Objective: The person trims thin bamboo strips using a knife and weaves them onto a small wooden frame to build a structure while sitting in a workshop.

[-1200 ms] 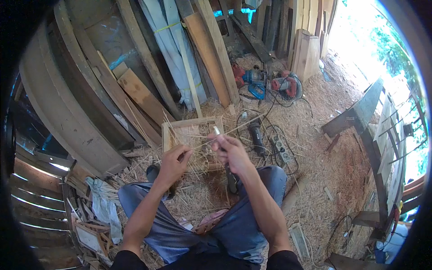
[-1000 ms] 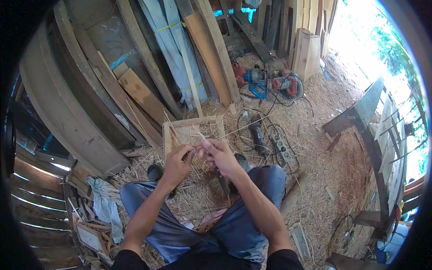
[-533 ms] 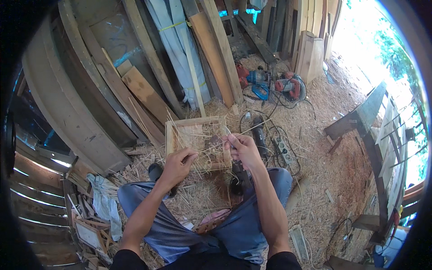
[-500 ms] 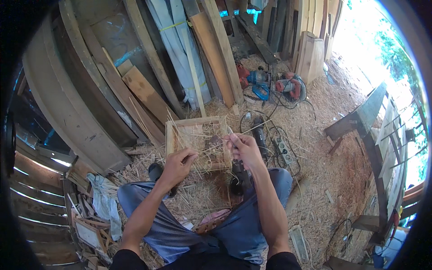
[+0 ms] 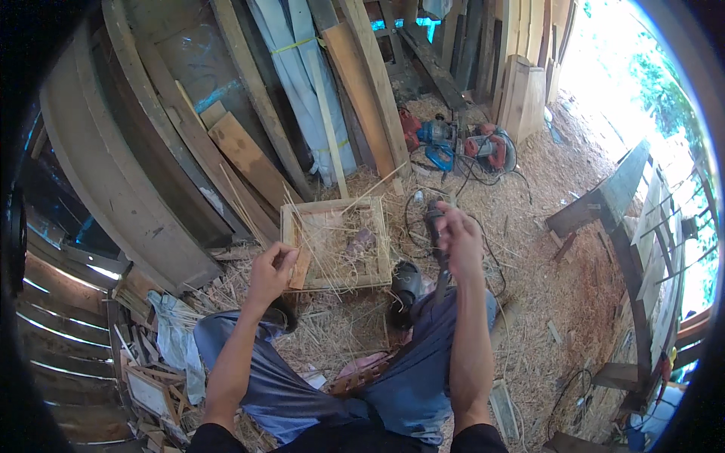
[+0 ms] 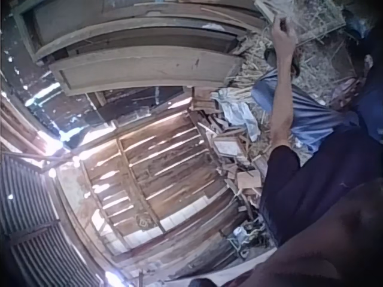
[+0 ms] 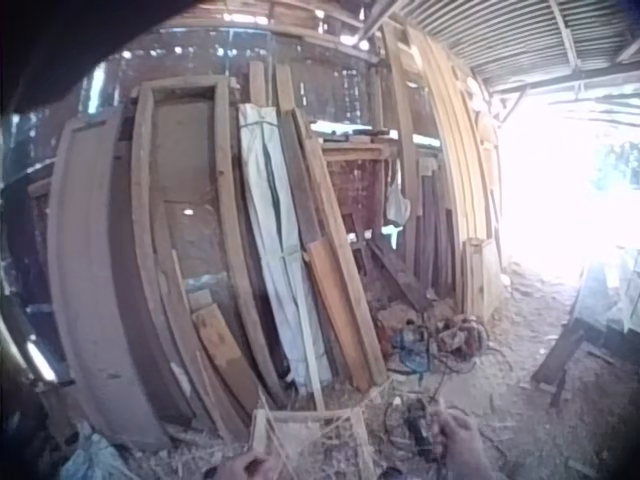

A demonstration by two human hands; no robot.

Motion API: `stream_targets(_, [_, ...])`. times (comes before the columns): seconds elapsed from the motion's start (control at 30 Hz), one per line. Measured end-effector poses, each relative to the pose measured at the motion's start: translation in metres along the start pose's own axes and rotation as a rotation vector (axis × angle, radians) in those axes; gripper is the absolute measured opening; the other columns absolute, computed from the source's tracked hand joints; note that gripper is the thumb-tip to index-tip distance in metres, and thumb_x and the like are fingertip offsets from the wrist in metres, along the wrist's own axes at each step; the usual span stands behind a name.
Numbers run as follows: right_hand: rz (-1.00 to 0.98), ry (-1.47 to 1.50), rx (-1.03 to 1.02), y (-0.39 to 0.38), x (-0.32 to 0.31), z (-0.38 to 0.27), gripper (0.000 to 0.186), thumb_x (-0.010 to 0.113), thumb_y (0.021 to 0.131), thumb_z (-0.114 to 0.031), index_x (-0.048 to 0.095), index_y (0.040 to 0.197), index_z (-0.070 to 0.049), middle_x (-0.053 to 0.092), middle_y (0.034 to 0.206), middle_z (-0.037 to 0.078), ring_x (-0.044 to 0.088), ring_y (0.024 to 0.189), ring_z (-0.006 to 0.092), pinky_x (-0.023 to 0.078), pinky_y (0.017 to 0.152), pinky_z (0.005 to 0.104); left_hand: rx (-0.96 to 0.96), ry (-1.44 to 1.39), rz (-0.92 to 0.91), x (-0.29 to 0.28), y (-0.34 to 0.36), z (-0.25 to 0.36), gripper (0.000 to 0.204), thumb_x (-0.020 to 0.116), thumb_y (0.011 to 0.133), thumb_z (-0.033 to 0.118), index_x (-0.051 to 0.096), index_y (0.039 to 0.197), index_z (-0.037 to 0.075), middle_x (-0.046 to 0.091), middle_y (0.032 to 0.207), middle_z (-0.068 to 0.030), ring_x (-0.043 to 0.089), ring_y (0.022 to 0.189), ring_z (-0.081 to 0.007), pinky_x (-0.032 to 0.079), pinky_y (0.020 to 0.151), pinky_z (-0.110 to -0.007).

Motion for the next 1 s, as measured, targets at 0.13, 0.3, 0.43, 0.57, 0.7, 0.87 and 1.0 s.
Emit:
stream_targets(0.13, [-0.355,-0.231,0.230,-0.043,0.092,0.038,0.029,0.047,0.100,-0.023,0.057,0.120,-0.005,0.055,0.073,-0.002,0.041,0.052,0.0034,0.033,0.046,0.0167,0.011,-0.087,-0.021,0.035,0.007,0.010,0.010,0.063,0.088,0.009,0.064,0.093,0.000,0.067,0.076,-0.0105,0.061,0.067,-0.0143,0.048,0.063,-0.029])
stream_targets(0.3, [-0.559,0.049,0.307,-0.044,0.125,0.074,0.029,0.047,0.100,-0.024,0.057,0.115,-0.001,0.053,0.073,-0.002,0.037,0.052,0.0025,0.031,0.048,0.0171,0.149,-0.165,-0.067,0.058,0.009,0.034,0.012,0.064,0.087,0.010,0.064,0.093,-0.001,0.066,0.076,-0.0131,0.061,0.065,-0.0160,0.047,0.062,-0.029])
stream_targets(0.43, [-0.384,-0.025,0.263,-0.031,0.103,0.054,0.028,0.047,0.101,-0.025,0.058,0.104,0.001,0.052,0.071,-0.002,0.036,0.051,0.0029,0.030,0.045,0.0176,0.035,-0.071,-0.160,0.052,0.013,0.029,0.011,0.065,0.088,0.009,0.064,0.092,-0.001,0.065,0.075,-0.0069,0.059,0.069,-0.0103,0.047,0.066,-0.027])
stream_targets(0.57, [-0.370,0.064,0.235,-0.017,0.079,0.044,0.028,0.051,0.099,-0.026,0.058,0.100,0.001,0.050,0.069,-0.002,0.034,0.050,0.0028,0.026,0.043,0.0183,-0.011,-0.061,-0.225,0.045,0.012,0.033,0.013,0.065,0.088,0.011,0.064,0.092,-0.001,0.067,0.078,-0.0081,0.060,0.071,-0.0102,0.047,0.066,-0.026])
stream_targets(0.7, [-0.347,0.064,0.224,-0.015,0.065,0.039,0.028,0.052,0.098,-0.026,0.058,0.101,0.001,0.050,0.069,-0.002,0.034,0.050,0.0027,0.025,0.043,0.0179,0.102,-0.052,-0.218,0.044,0.009,0.031,0.015,0.064,0.089,0.013,0.065,0.092,-0.001,0.068,0.080,-0.0075,0.060,0.073,-0.0099,0.047,0.068,-0.026])
stream_targets(0.87, [-0.351,0.035,0.229,-0.014,0.052,0.034,0.028,0.053,0.098,-0.026,0.059,0.100,0.001,0.049,0.069,-0.002,0.034,0.050,0.0024,0.026,0.043,0.0175,0.003,-0.022,-0.294,0.039,0.005,0.033,0.017,0.065,0.089,0.017,0.067,0.094,0.001,0.068,0.081,-0.0075,0.062,0.075,-0.0125,0.047,0.071,-0.028])
stream_targets(1.0, [-0.331,0.025,0.222,-0.013,0.047,0.029,0.028,0.054,0.098,-0.026,0.059,0.100,0.001,0.049,0.069,-0.002,0.033,0.050,0.0021,0.026,0.043,0.0174,0.057,-0.007,-0.274,0.037,0.001,0.020,0.016,0.065,0.088,0.017,0.067,0.094,0.002,0.068,0.082,-0.0078,0.062,0.075,-0.0141,0.047,0.072,-0.029])
Point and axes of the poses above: each hand's wrist, its own y-axis towards the middle knuckle, its own x-axis out of the palm, z = x × y, the point moved 4 cm from there along y, towards the middle knuckle
